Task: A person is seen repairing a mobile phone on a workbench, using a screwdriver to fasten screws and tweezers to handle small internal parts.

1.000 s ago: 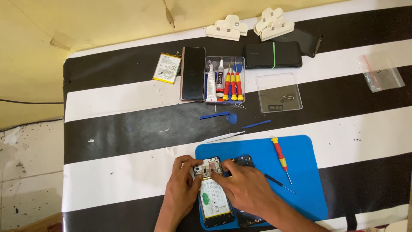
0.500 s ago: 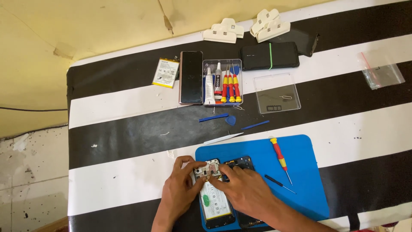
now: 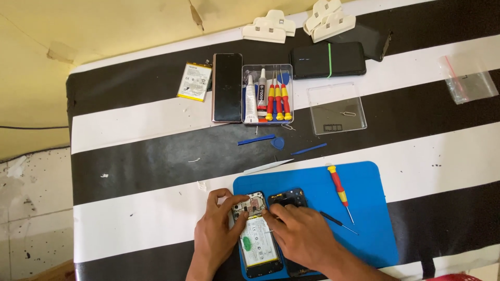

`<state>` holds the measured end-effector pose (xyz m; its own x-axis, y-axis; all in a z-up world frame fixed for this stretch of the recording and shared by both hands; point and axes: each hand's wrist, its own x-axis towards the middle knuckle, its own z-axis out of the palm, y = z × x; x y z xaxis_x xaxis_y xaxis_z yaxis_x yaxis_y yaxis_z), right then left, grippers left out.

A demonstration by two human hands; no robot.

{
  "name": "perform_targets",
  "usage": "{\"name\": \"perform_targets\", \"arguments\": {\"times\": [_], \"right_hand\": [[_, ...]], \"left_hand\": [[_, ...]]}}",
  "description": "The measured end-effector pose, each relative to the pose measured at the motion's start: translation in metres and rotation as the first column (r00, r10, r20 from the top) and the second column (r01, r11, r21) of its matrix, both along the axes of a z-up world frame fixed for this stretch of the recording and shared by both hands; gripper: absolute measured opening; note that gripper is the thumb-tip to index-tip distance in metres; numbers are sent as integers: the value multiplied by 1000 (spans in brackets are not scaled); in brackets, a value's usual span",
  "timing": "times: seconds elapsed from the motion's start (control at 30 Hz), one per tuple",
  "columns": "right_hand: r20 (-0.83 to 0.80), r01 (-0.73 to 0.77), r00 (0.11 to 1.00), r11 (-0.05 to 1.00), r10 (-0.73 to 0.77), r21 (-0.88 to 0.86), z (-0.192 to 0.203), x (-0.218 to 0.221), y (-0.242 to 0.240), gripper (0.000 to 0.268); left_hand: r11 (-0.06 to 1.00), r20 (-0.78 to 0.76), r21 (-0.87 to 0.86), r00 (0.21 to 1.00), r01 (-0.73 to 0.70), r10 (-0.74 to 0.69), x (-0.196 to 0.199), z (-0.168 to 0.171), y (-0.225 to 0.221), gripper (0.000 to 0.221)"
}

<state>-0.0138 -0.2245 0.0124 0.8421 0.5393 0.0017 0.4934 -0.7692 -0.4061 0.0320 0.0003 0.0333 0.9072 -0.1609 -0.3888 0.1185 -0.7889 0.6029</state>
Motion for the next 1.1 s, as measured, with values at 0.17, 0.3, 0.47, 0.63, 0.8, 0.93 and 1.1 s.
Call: {"name": "perform_targets", "arguments": {"times": [0.17, 0.3, 0.47, 0.63, 0.8, 0.93, 1.1], "right_hand": [[-132, -26, 991, 990, 8, -139, 1, -8, 7, 50], [-147, -1, 989, 987, -23, -160, 1, -13, 9, 52], [-98, -5, 995, 985, -12, -171, -1, -12, 7, 55], [-69, 61, 996, 998, -63, -22, 11, 4, 4, 41], [-156, 0, 988, 998, -8, -55, 15, 12, 6, 41], [-74, 0, 997, 996, -6, -86, 13, 10, 6, 36], [-202, -18, 979, 990, -12, -143, 8, 12, 6, 47]], "left_hand": [[997, 5, 77, 1000, 26, -27, 0, 9, -9, 35], [993, 69, 116, 998, -15, 7, -2, 9, -17, 31], [989, -8, 146, 999, -31, 32, 2, 15, -21, 34], [991, -37, 133, 999, -28, 33, 0, 15, -19, 34], [998, 287, -29, 956, -50, 56, -17, -14, -13, 25], [997, 365, -76, 930, -23, 49, -39, -16, -9, 19], [997, 546, 73, 836, 19, -56, -71, -39, -6, 41]]}}
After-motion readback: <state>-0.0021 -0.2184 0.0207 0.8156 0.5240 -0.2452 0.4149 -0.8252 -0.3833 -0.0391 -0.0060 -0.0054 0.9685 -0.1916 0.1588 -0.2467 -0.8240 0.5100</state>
